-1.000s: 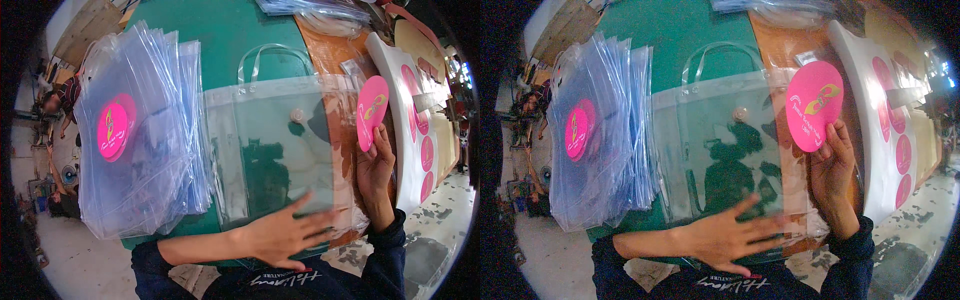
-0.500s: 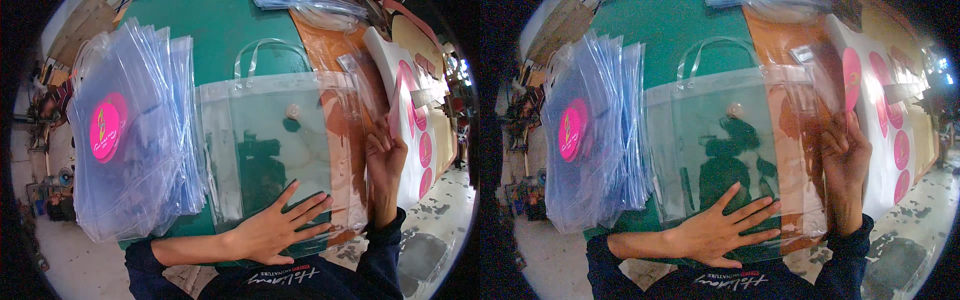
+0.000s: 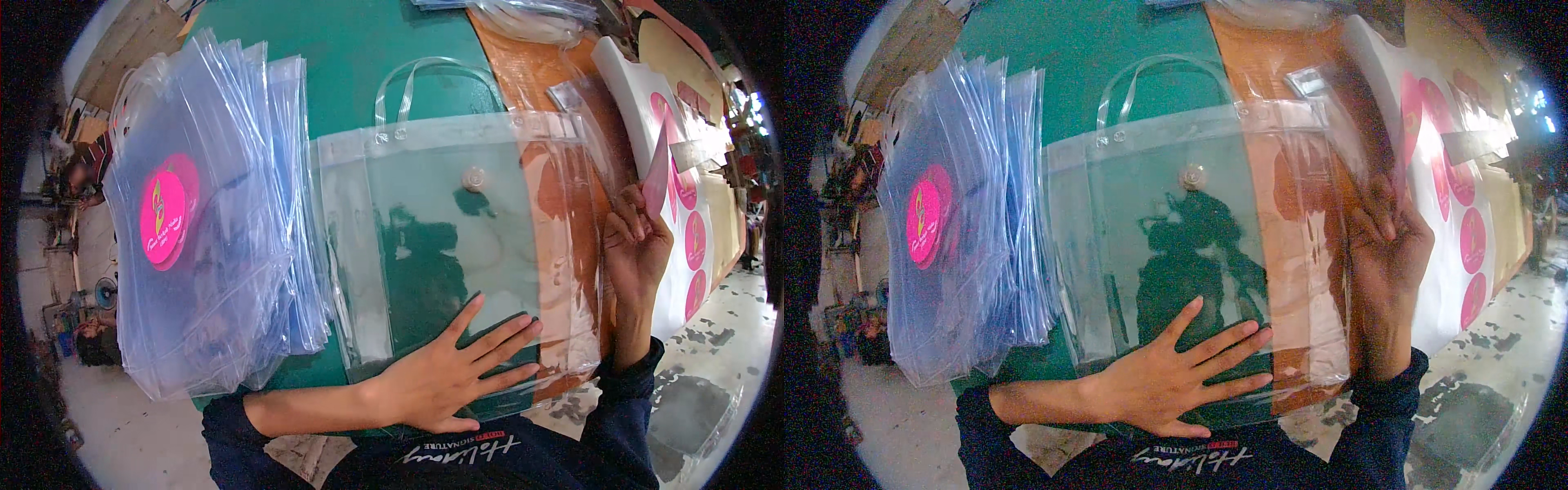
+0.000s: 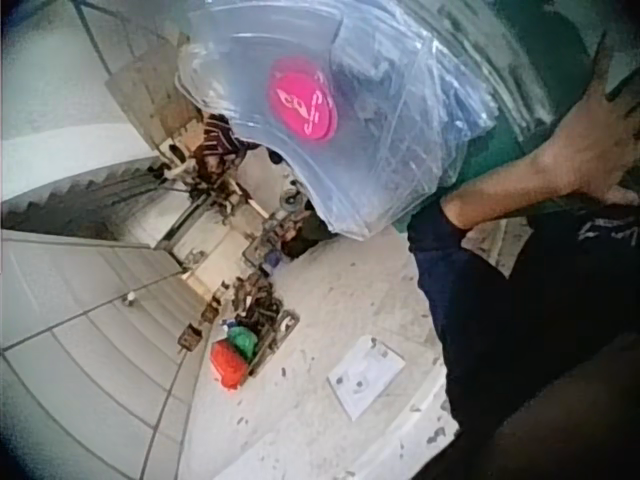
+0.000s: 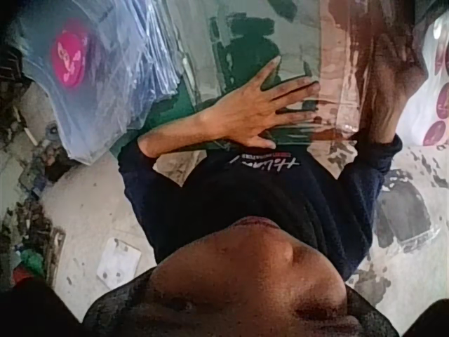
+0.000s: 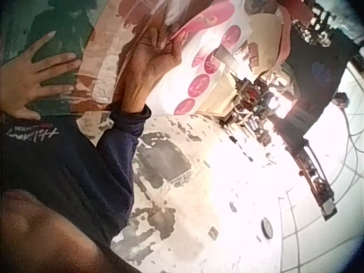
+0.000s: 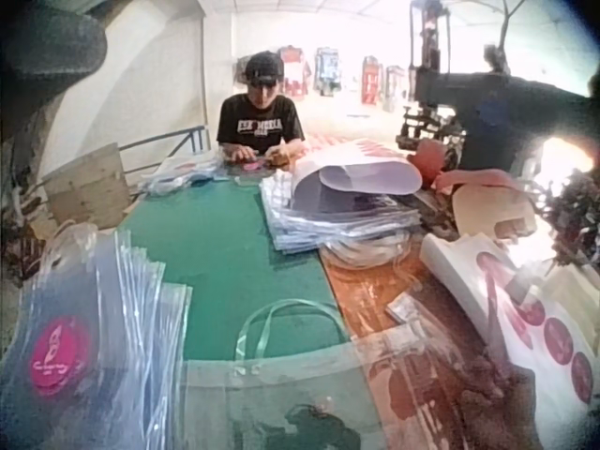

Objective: The person applies a circular sticker onto a clear plastic bag by hand, sets the bag aside, peels another sticker from a backing sheet, and presses it onto the next plastic bag.

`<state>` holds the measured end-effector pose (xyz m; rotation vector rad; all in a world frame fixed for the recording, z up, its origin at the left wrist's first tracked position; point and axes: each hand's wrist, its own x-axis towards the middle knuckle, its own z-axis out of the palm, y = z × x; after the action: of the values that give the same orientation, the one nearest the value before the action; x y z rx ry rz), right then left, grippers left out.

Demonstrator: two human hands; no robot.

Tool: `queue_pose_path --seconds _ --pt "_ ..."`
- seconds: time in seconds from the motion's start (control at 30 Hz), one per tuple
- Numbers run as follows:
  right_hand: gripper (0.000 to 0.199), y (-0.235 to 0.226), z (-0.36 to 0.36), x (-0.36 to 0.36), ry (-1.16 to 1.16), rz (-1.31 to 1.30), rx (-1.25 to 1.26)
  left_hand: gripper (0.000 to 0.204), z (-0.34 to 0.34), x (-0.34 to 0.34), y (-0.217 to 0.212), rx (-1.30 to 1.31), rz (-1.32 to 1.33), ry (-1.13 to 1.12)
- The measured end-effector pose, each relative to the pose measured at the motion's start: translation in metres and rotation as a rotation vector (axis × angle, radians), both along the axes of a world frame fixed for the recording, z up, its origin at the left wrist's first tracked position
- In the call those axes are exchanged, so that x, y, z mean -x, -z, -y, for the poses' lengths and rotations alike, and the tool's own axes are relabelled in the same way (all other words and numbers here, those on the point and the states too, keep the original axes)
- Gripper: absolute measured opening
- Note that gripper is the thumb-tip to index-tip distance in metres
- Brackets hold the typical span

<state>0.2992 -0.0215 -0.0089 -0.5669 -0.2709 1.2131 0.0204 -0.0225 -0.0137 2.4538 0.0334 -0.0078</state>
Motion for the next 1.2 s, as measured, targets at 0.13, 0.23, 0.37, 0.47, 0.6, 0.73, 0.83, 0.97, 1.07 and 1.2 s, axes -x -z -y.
queue_pose_path --seconds 0.13,0.23,0.37,0.47,0.6,0.73,0.83,0.97,1.07,1.2 --pt "0.023 0.0005 0.001 -0.0006 -0.002 0.002 0.003 0.088 0.0003 -0.0002 0.0009 0.008 0.019 -0.012" --pt "0.024 0.0008 0.0016 -0.0008 0.017 0.021 0.023 0.088 0.0006 -0.0002 0.0006 -0.005 0.01 -0.006" --pt "0.024 0.0005 0.0017 -0.0012 0.016 0.002 0.027 0.088 0.0002 0.0 -0.0001 -0.006 0.011 -0.005" --pt "0.024 0.0 0.002 -0.0009 0.034 0.014 0.052 0.088 -0.0001 -0.0002 -0.0005 -0.004 0.012 -0.007" --pt "0.024 -0.0002 0.0018 0.0001 0.022 0.014 0.023 0.087 -0.0005 -0.0007 -0.0005 -0.006 0.007 -0.001" --pt "0.024 -0.0009 0.0019 0.0006 0.037 0.012 0.05 0.086 -0.0006 -0.0008 -0.0003 -0.018 0.007 0.002" --pt "0.024 -0.0012 0.0018 0.0013 0.037 0.016 0.048 0.087 -0.0005 -0.0008 -0.0004 -0.023 -0.001 0.004" --pt "0.025 -0.0024 0.0015 0.0024 0.049 -0.02 0.026 0.087 -0.0004 -0.0007 -0.0003 -0.017 0.003 0.007" --pt "0.026 -0.0037 0.0017 0.0031 0.043 0.014 0.065 0.088 0.0 -0.0004 -0.0001 -0.02 -0.001 0.003" --pt "0.027 -0.0041 0.0027 0.0032 0.081 0.038 0.117 0.088 0.0 -0.0003 0.001 0.018 0.023 -0.011"
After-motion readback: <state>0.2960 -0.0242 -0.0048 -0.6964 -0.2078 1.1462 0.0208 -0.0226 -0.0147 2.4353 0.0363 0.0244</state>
